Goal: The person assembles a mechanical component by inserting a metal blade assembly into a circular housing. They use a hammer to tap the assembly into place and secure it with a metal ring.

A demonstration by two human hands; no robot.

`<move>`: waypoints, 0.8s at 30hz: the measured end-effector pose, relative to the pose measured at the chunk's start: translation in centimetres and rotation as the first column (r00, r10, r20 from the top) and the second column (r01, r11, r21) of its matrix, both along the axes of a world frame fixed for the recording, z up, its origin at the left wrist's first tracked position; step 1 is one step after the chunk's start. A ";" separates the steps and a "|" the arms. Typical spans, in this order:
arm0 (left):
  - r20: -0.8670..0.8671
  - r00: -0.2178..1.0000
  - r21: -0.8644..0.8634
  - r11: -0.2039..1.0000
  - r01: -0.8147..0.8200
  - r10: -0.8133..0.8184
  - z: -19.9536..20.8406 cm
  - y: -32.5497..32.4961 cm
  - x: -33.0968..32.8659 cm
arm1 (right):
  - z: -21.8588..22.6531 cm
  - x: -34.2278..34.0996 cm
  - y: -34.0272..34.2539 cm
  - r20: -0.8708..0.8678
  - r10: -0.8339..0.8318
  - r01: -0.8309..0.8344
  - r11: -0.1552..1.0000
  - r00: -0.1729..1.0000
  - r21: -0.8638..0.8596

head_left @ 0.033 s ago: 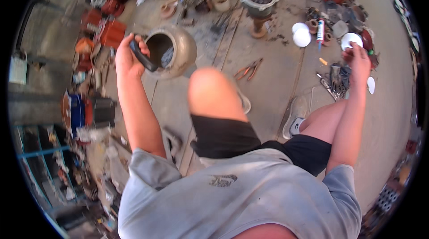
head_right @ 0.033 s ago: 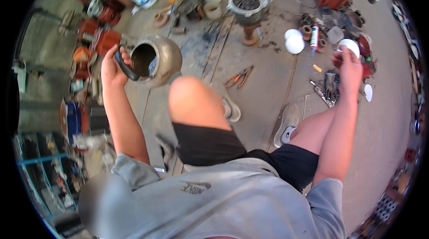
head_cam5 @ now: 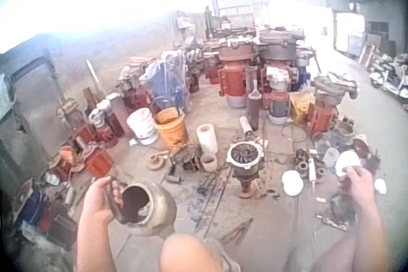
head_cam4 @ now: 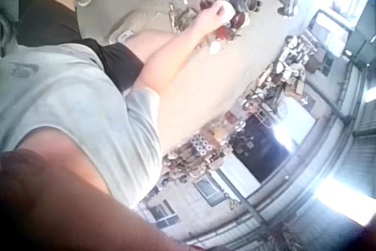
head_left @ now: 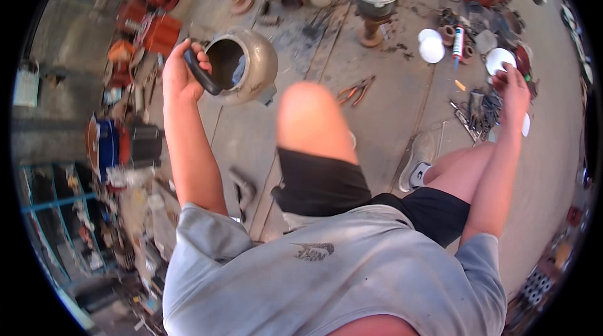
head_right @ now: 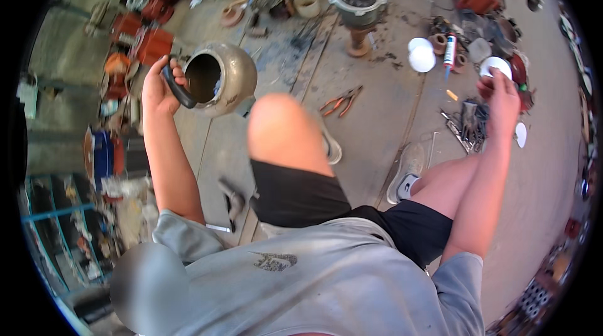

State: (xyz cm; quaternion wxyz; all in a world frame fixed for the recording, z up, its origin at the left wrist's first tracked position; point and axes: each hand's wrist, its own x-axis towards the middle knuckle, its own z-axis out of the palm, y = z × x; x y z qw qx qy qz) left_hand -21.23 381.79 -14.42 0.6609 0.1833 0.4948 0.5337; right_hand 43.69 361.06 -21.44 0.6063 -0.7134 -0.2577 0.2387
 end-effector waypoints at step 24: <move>-0.627 0.779 -0.452 0.798 -0.398 0.033 -32.2 -10.7 -24.1 | 4.7 -1.7 -5.2 0.130 0.146 -0.109 0.961 0.981 -0.254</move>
